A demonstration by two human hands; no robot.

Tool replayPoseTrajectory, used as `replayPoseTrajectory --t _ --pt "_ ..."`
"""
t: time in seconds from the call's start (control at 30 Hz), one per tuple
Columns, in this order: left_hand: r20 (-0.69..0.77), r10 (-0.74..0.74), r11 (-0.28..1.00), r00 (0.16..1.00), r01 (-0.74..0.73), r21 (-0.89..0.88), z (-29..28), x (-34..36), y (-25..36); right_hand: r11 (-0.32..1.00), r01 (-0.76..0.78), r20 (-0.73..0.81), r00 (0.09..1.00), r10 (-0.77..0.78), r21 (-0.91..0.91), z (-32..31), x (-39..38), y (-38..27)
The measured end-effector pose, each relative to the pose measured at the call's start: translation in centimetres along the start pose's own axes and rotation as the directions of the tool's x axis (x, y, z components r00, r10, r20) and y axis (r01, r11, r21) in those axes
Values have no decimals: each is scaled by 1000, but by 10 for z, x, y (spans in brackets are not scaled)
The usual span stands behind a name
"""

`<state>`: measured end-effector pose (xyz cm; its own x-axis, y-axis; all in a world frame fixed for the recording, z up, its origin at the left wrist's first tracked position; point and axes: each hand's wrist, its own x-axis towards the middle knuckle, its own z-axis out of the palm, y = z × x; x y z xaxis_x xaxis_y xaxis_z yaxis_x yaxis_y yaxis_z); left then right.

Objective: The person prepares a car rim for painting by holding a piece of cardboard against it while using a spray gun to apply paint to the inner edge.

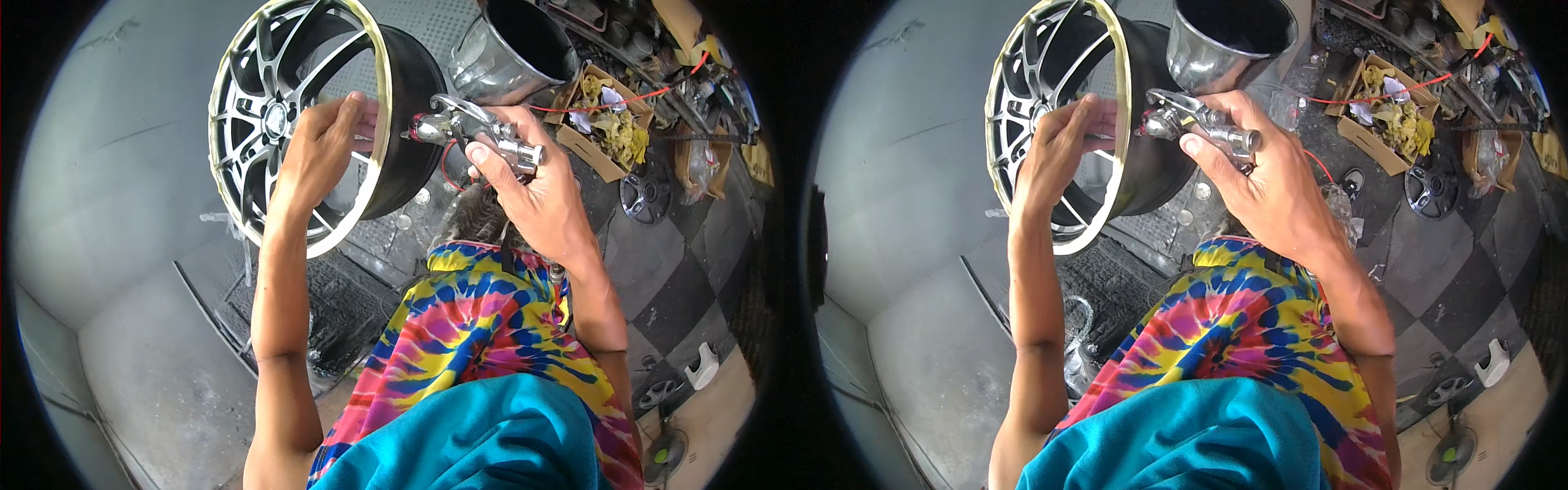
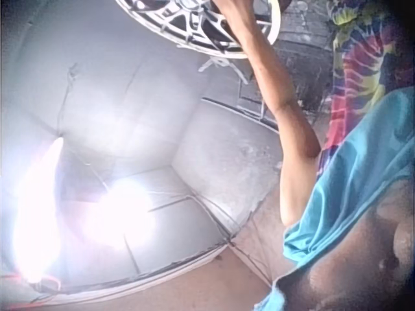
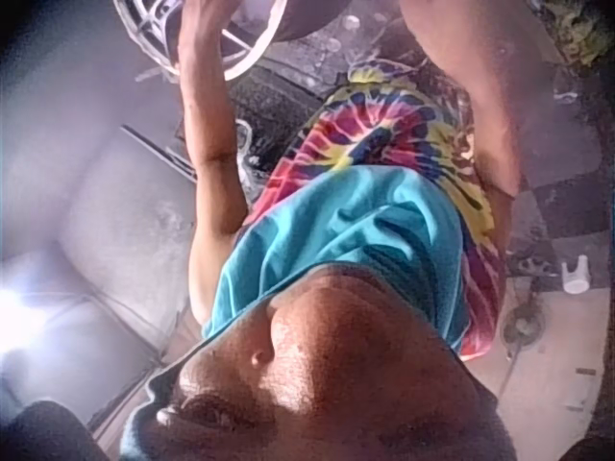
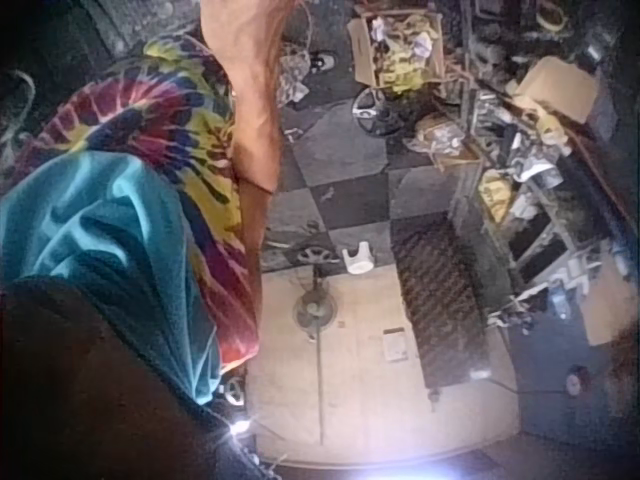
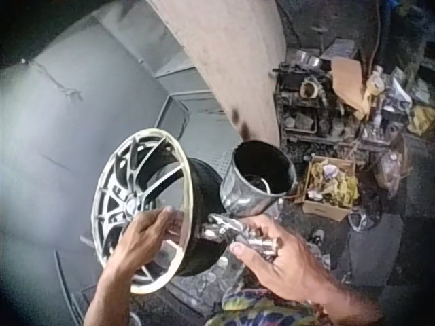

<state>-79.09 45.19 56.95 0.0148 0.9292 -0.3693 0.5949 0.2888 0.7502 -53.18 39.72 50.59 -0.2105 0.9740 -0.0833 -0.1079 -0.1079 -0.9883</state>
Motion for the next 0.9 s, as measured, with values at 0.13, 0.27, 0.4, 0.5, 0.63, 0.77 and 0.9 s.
replayPoseTrajectory --t 0.13,0.27,0.4,0.5,0.63,0.77,0.9 --pt "10 -4 1000 1000 4 -21 -1 1 -3 1000 11 7 1000 -11 -12 2 -6 2" --pt "13 -11 1000 1000 11 7 1 1 0 1000 15 2 1000 -15 19 4 -12 -1" --pt "30 -23 1000 999 23 3 -2 1 -1 1000 6 17 1000 -6 17 5 -15 0" --pt "4 -9 1000 1000 9 -21 1 1 4 999 -31 15 999 31 35 5 -15 -2" --pt "26 -24 999 999 24 27 -1 0 4 1000 17 -23 1000 -17 22 4 -11 0" --pt "22 -22 999 1000 21 41 -1 -1 4 999 -30 -42 999 31 28 3 -8 -4" --pt "22 -30 999 999 29 36 -2 0 3 997 -66 -44 997 67 25 1 -6 -6"
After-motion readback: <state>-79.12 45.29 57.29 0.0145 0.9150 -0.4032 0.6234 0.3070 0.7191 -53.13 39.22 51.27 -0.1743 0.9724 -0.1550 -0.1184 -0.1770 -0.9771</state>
